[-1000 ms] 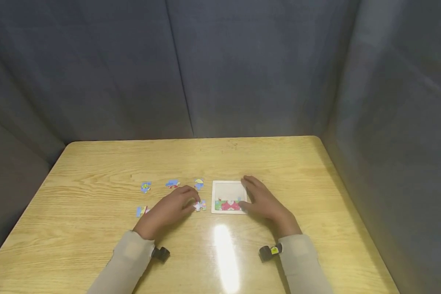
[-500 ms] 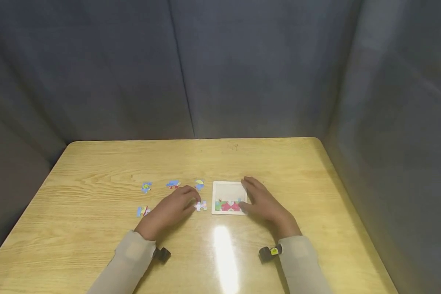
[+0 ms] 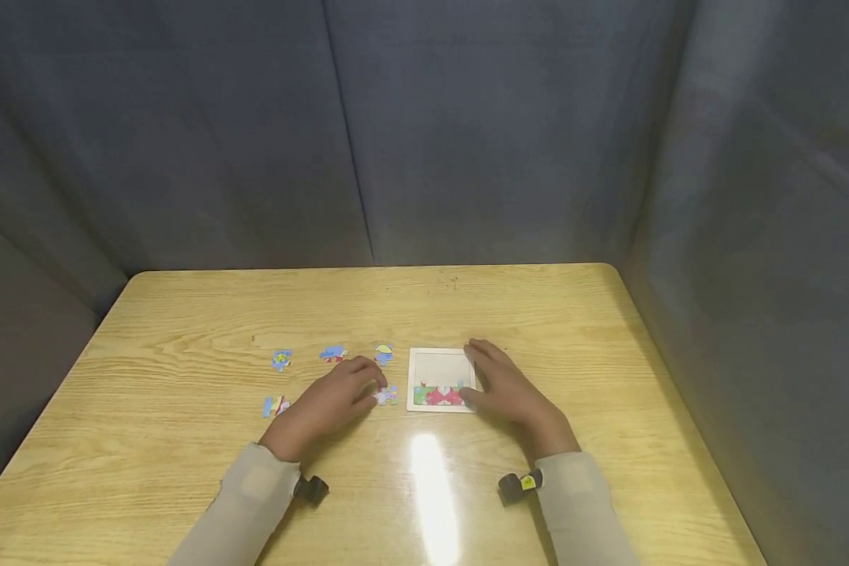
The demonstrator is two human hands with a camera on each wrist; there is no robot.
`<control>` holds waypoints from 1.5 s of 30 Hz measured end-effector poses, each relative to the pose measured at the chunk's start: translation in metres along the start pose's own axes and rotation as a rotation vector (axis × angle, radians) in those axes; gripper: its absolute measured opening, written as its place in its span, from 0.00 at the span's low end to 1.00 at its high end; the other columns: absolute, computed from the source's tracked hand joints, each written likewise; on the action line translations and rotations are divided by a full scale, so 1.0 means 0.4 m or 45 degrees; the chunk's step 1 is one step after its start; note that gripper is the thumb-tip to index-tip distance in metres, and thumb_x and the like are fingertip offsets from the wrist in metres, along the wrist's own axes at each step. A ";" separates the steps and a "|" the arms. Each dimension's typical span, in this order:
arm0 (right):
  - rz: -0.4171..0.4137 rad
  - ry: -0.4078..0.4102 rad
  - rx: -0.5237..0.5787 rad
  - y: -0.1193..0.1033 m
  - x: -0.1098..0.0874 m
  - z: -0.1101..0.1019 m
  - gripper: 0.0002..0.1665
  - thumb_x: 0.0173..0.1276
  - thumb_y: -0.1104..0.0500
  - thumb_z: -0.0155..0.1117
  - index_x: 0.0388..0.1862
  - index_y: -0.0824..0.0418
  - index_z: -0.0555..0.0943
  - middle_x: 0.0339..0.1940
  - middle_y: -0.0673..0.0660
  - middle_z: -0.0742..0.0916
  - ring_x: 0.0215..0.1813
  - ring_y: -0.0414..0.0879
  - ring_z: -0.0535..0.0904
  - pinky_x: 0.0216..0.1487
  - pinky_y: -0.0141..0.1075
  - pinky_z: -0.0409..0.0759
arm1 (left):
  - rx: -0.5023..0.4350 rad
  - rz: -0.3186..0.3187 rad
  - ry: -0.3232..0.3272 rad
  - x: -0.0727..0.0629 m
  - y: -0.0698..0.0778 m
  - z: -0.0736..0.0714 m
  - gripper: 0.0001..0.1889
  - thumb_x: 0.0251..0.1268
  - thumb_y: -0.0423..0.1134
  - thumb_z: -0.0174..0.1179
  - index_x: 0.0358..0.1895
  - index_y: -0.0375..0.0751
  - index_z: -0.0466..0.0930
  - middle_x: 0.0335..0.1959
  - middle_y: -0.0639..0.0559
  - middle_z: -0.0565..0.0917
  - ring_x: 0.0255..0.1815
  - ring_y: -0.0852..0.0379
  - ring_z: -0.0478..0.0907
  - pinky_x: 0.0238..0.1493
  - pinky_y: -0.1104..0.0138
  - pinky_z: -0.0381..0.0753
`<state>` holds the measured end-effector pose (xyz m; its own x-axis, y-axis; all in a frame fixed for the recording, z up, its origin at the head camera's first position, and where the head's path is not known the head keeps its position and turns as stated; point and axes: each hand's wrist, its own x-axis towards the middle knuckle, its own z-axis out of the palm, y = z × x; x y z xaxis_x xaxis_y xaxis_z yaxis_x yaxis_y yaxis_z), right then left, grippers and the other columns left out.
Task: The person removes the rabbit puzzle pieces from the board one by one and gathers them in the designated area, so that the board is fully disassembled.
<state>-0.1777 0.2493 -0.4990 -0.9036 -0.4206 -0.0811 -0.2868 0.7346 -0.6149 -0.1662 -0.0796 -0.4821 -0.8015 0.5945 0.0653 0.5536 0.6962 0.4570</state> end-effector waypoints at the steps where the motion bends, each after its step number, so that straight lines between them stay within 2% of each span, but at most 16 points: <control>1: 0.003 -0.002 -0.001 0.001 0.001 -0.001 0.48 0.67 0.40 0.63 0.79 0.53 0.54 0.79 0.51 0.54 0.79 0.52 0.45 0.74 0.55 0.53 | 0.000 -0.002 -0.004 0.000 0.001 -0.001 0.12 0.68 0.38 0.61 0.53 0.44 0.79 0.57 0.51 0.76 0.56 0.51 0.74 0.54 0.62 0.78; 7: -0.030 -0.005 -0.001 0.001 -0.001 -0.005 0.48 0.67 0.39 0.62 0.79 0.54 0.54 0.79 0.53 0.54 0.79 0.53 0.45 0.73 0.56 0.53 | -0.025 -0.030 -0.008 0.006 0.026 -0.010 0.14 0.70 0.39 0.59 0.56 0.43 0.78 0.58 0.51 0.76 0.55 0.52 0.76 0.51 0.61 0.80; 11: -0.038 -0.012 -0.005 -0.002 -0.007 -0.011 0.48 0.68 0.41 0.63 0.78 0.57 0.55 0.79 0.55 0.54 0.78 0.56 0.46 0.73 0.58 0.54 | -0.015 -0.043 -0.053 0.028 0.057 -0.007 0.18 0.70 0.44 0.59 0.61 0.45 0.76 0.63 0.51 0.73 0.62 0.51 0.72 0.56 0.60 0.78; 16: -0.023 -0.003 0.013 -0.003 -0.012 -0.018 0.46 0.68 0.44 0.63 0.78 0.57 0.56 0.79 0.56 0.55 0.78 0.57 0.47 0.72 0.58 0.55 | 0.022 -0.023 -0.102 0.066 0.100 0.015 0.25 0.69 0.45 0.58 0.66 0.43 0.71 0.68 0.49 0.69 0.68 0.49 0.67 0.63 0.58 0.73; 21: -0.020 0.008 0.006 0.003 -0.009 -0.011 0.45 0.70 0.40 0.60 0.78 0.56 0.57 0.79 0.55 0.55 0.78 0.57 0.48 0.72 0.58 0.54 | 0.065 0.020 -0.118 0.086 0.126 0.044 0.27 0.68 0.44 0.59 0.68 0.38 0.69 0.69 0.42 0.69 0.70 0.46 0.64 0.68 0.56 0.68; 27: -0.003 0.091 -0.091 -0.004 0.003 0.002 0.49 0.68 0.35 0.59 0.78 0.59 0.56 0.78 0.58 0.59 0.77 0.57 0.51 0.73 0.56 0.55 | 0.120 -0.005 -0.107 0.095 0.136 0.059 0.25 0.69 0.43 0.59 0.66 0.38 0.71 0.70 0.42 0.68 0.71 0.47 0.63 0.68 0.57 0.67; 31: 0.019 0.132 -0.145 -0.018 0.010 0.006 0.50 0.66 0.38 0.63 0.76 0.63 0.58 0.76 0.62 0.61 0.76 0.59 0.53 0.72 0.55 0.57 | 0.134 -0.009 -0.117 0.098 0.141 0.060 0.24 0.69 0.43 0.60 0.65 0.39 0.73 0.70 0.43 0.67 0.71 0.47 0.63 0.68 0.57 0.67; 37: 0.048 0.130 -0.153 -0.031 0.012 0.008 0.50 0.65 0.41 0.67 0.75 0.66 0.59 0.76 0.64 0.61 0.76 0.61 0.54 0.72 0.55 0.58 | 0.131 -0.007 -0.110 0.098 0.144 0.060 0.22 0.68 0.42 0.61 0.63 0.39 0.74 0.70 0.43 0.67 0.71 0.47 0.63 0.67 0.58 0.68; 45: 0.030 0.121 -0.125 -0.035 0.010 0.004 0.50 0.65 0.42 0.67 0.75 0.67 0.58 0.76 0.65 0.60 0.76 0.62 0.53 0.72 0.56 0.58 | 0.075 -0.022 -0.092 0.094 0.143 0.064 0.22 0.67 0.40 0.61 0.63 0.40 0.73 0.70 0.43 0.68 0.71 0.48 0.63 0.67 0.59 0.69</control>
<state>-0.1769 0.2366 -0.4920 -0.9351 -0.3540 -0.0173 -0.2908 0.7941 -0.5336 -0.1590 -0.0071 -0.4763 -0.7939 0.6080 -0.0070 0.5538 0.7277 0.4046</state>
